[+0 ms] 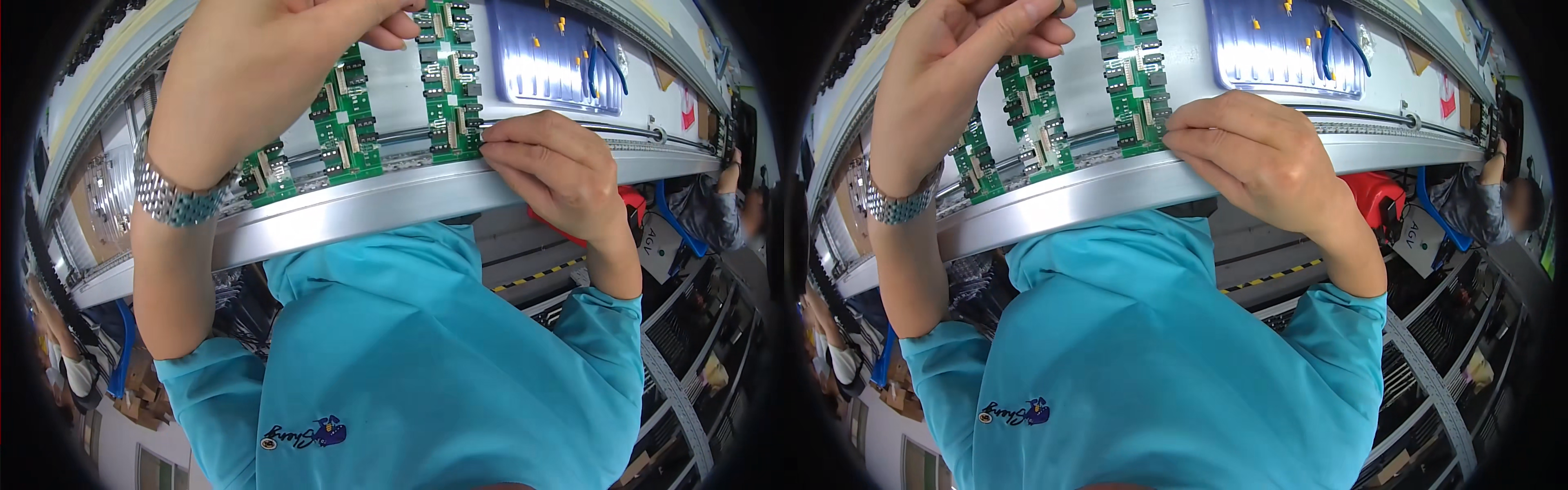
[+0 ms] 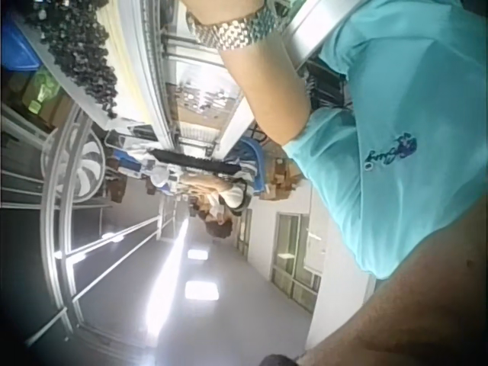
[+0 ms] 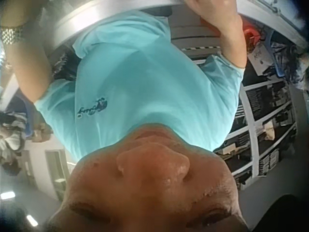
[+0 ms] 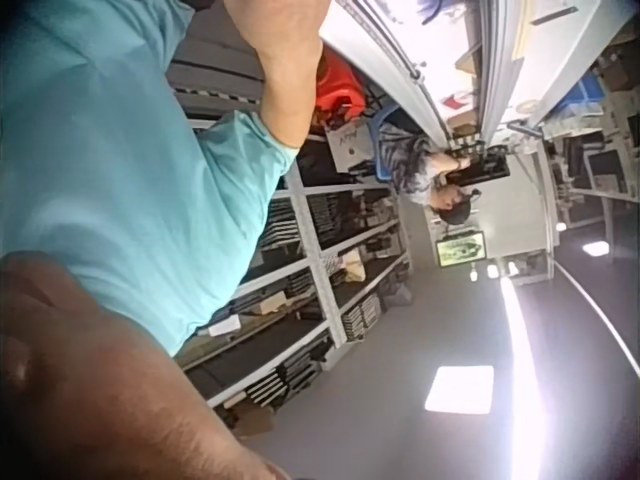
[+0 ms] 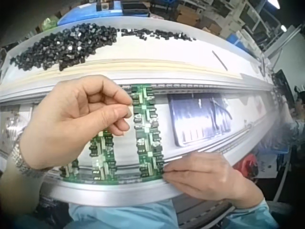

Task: Assembling electronic components onto printed circuit boards on a factory production line.

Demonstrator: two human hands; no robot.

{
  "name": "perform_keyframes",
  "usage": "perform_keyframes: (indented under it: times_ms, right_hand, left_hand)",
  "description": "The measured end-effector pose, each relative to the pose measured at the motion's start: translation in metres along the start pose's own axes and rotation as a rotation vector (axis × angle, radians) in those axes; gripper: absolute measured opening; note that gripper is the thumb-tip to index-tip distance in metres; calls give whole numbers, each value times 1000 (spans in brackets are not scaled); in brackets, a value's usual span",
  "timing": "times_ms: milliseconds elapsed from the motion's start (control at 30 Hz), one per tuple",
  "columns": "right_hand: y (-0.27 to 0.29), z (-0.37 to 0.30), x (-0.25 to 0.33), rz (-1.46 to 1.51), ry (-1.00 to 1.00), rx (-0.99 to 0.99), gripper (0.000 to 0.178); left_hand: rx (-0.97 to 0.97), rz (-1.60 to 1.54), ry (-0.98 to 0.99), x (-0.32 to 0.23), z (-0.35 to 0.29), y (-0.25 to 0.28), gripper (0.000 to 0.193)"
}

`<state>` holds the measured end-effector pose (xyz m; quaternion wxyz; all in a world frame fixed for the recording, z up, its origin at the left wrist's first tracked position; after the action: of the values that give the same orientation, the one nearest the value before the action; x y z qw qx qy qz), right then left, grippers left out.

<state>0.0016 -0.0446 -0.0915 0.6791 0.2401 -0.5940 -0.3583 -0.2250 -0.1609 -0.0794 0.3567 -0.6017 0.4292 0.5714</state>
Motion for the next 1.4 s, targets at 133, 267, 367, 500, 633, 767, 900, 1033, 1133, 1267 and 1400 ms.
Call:
perform_keyframes:
  times_ms: [133,267,367,500,633,767,900,1033,1133,1267,1400]
  right_hand:
    - [-3,4,0,-62,101,7,17]
    - [-4,5,-1,-66,89,36,16]
    - [-4,5,-1,-75,79,50,16]
    - [-4,6,-3,-87,95,52,16]
    - [-3,6,-3,-117,117,59,15]
    - [-3,5,-2,-178,127,80,15]
    - [-1,4,-6,-105,174,10,15]
    - [5,3,-16,-58,206,-105,13]
    - [7,1,-22,-16,206,-171,12]
    - [8,-5,-28,44,183,-194,11]
    - [6,-8,-29,57,235,-235,11]
  left_hand:
    - [3,-122,10,9,5,-1,17]
    - [-2,-215,20,16,5,-2,18]
    - [-39,-230,83,21,6,-3,18]
    - [-48,-129,64,22,3,-3,17]
    - [-31,84,-18,17,-2,-3,17]
    - [0,309,-108,8,-9,-6,17]
    - [62,549,-211,-2,-9,-17,17]
    - [8,744,-306,-12,-36,-44,15]
    - [-16,840,-358,-6,-46,-58,15]
    - [-77,887,-404,9,-51,-68,16]
    - [-71,920,-541,14,-49,-69,17]
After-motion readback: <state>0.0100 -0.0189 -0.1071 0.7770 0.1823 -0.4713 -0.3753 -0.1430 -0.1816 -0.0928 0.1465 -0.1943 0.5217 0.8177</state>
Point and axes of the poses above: each hand's wrist, its own z-axis towards the middle knuckle, its own y-axis out of the back of the hand, x = y × z, the point moved 3 cm from there along z, towards the middle knuckle, and after that the axes turned 1 degree about x, right-handed, at the moved point
